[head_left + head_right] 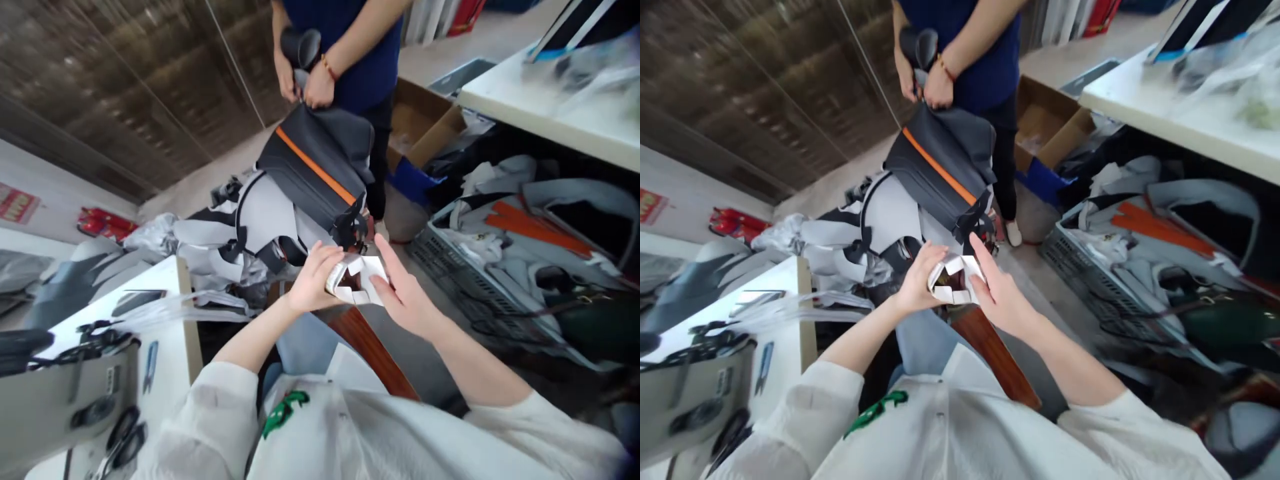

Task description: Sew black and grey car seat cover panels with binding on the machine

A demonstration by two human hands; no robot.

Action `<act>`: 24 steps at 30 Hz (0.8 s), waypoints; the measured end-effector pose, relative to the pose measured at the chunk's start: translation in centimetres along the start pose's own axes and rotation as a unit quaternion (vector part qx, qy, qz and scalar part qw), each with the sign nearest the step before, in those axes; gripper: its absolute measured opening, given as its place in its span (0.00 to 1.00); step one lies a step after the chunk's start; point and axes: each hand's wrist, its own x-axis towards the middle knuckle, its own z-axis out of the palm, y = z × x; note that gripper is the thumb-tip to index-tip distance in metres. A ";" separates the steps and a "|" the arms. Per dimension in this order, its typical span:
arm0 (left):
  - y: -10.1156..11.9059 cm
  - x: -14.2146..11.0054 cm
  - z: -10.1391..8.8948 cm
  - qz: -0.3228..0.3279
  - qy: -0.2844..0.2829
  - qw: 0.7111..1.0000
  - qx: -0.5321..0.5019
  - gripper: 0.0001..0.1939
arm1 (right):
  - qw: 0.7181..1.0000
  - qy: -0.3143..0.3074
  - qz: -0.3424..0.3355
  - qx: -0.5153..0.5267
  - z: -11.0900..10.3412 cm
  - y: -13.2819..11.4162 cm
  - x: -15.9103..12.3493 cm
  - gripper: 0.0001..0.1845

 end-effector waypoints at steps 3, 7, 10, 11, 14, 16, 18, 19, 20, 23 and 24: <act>0.7 0.2 -1.2 0.015 0.044 0.999 -0.018 0.33 | 0.997 -0.009 -0.077 -0.024 -0.3 -2.2 -0.4 0.34; 1.5 -0.1 -2.1 0.031 0.076 0.997 -0.009 0.30 | 0.972 0.021 -0.219 -0.084 0.0 -3.5 -0.7 0.26; 1.4 -0.6 -2.1 0.006 0.074 0.997 0.016 0.37 | 0.957 0.053 -0.248 -0.141 0.2 -3.3 -0.2 0.19; 1.4 -0.7 -1.9 -0.005 0.069 0.997 0.031 0.40 | 0.953 0.067 -0.238 -0.173 0.3 -3.2 0.1 0.17; 1.4 -0.9 -1.4 -0.033 0.046 0.994 0.098 0.42 | 0.942 0.089 -0.175 -0.274 0.8 -2.8 1.3 0.12; 1.6 -0.8 -0.9 -0.046 0.025 0.988 0.148 0.42 | 0.939 0.088 -0.144 -0.300 1.5 -2.3 2.1 0.12; 1.9 -0.5 -0.5 -0.060 0.003 0.981 0.187 0.40 | 0.948 0.080 -0.133 -0.279 2.2 -1.5 2.6 0.09; 2.0 -0.3 -0.5 -0.069 -0.009 0.978 0.199 0.39 | 0.955 0.080 -0.133 -0.252 2.5 -0.9 2.7 0.07; 2.0 -0.3 -0.6 -0.082 -0.022 0.975 0.207 0.39 | 0.965 0.082 -0.133 -0.211 2.6 -0.4 2.7 0.07; 1.3 -0.8 -1.7 -0.169 -0.054 0.962 0.205 0.43 | 0.987 0.096 -0.125 -0.027 1.4 1.0 3.2 0.06; 0.9 -1.5 -2.3 -0.210 -0.056 0.956 0.198 0.46 | 0.988 0.100 -0.111 0.047 0.4 1.3 3.6 0.06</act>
